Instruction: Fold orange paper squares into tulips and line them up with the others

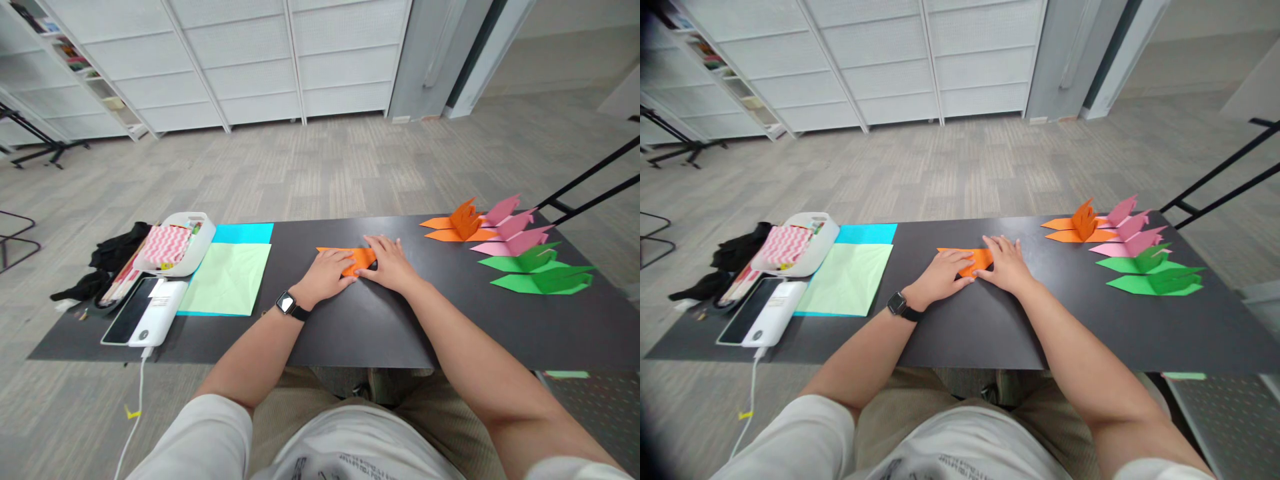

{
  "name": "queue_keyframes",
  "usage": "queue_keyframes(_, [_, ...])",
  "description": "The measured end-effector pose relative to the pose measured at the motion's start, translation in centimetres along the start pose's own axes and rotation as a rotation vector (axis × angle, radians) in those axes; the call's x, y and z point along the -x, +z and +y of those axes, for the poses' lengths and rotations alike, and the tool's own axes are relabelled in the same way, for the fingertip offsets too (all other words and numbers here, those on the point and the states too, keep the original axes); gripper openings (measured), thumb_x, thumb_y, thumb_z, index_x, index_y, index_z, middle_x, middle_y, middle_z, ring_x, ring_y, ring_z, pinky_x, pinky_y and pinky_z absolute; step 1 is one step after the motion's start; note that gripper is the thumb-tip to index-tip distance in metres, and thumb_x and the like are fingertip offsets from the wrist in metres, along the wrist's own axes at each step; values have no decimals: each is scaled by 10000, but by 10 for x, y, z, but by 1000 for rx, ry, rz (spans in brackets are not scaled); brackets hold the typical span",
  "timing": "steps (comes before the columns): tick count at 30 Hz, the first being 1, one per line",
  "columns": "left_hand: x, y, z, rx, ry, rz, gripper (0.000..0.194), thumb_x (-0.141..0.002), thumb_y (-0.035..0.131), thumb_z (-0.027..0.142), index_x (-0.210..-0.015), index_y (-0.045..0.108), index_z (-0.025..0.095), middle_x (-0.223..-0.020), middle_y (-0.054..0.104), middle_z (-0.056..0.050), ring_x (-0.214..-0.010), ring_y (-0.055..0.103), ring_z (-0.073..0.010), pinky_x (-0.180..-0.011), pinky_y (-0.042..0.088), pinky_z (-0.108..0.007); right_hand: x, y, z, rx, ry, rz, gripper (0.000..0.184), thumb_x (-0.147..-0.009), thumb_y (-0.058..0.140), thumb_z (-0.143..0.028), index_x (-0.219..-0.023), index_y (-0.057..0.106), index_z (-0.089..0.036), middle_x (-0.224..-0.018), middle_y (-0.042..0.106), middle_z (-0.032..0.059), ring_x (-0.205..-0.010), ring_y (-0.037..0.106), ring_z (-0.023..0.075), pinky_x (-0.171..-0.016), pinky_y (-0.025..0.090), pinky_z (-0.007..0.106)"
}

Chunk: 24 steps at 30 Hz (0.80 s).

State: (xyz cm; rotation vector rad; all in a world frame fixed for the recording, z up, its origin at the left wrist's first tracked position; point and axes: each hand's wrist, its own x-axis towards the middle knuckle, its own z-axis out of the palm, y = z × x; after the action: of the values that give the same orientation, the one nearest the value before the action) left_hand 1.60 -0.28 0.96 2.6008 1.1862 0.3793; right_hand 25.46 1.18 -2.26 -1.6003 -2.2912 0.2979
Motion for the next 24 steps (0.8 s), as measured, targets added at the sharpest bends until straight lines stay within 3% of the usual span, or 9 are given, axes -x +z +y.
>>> queue_keyframes(8, [0, 2, -1, -9, 1, -3, 415, -1025, 693, 425, -1393, 705, 232, -1583, 612, -69, -1478, 526, -298, -1253, 403, -495, -3, 2, 11, 9, 121, 10, 972, -865, 735, -654, -1662, 408, -203, -1714, 381, 220, -1627, 261, 464, -1293, 153, 741])
queue_keyframes(24, [0, 2, -2, 18, 0, 4, 417, -1020, 700, 422, -1389, 707, 227, -1575, 618, -68, -1451, 542, -296, -1261, 394, -483, -11, -9, 51, 63, 366, 95, 856, -910, 698, -609, -1618, 463, -191, -1693, 420, 225, -1610, 285, 458, -1289, 129, 721])
